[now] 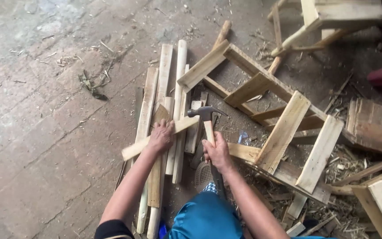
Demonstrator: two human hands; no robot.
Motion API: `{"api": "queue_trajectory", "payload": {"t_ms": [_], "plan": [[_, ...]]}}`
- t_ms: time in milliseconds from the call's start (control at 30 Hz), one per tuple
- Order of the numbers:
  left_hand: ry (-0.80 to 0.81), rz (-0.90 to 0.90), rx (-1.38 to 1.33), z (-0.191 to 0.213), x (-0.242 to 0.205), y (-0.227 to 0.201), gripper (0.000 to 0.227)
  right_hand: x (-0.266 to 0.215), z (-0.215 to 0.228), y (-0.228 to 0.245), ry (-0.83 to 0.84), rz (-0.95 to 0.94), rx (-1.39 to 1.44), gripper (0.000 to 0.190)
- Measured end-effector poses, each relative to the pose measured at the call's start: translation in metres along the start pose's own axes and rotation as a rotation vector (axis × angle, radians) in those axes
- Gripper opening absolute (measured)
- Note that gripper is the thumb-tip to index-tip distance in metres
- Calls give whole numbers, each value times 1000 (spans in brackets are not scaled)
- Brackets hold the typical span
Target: Assembling a small wooden chair by positioning slats and hammering nails into the frame.
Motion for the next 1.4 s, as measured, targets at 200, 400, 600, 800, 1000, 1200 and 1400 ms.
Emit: {"api": "queue_trajectory", "payload": {"t_ms": [200, 400, 600, 800, 1000, 1200, 1400], "plan": [[342, 387, -681, -24, -44, 28, 36, -16, 2, 15, 164, -21, -149, 30], [-201, 223, -261, -4, -36, 15, 64, -26, -21, 9, 263, -265, 388, 32], [-410, 163, -109, 19, -43, -34, 62, -1, -20, 12, 294, -294, 399, 36], [-368, 146, -220, 11, -42, -23, 61, 23, -31, -2, 278, -316, 441, 39], [-394, 194, -260, 3, -39, -12, 56, 35, -35, -17, 257, -360, 369, 39], [-334, 225, -214, 3, -34, -7, 65, 30, -23, -40, 245, -448, 206, 37], [-251, 386, -347, -16, -18, 11, 39, 35, 1, -69, 158, -23, -764, 24]]}}
Point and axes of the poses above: each hand's wrist, its own x-axis towards the middle knuckle, its own z-axis out of the back of the hand, y = z × x, the point moved 7 cm from there along x, towards the middle knuckle, and after that the axes turned 5 degrees about z, right-handed, at the moved point
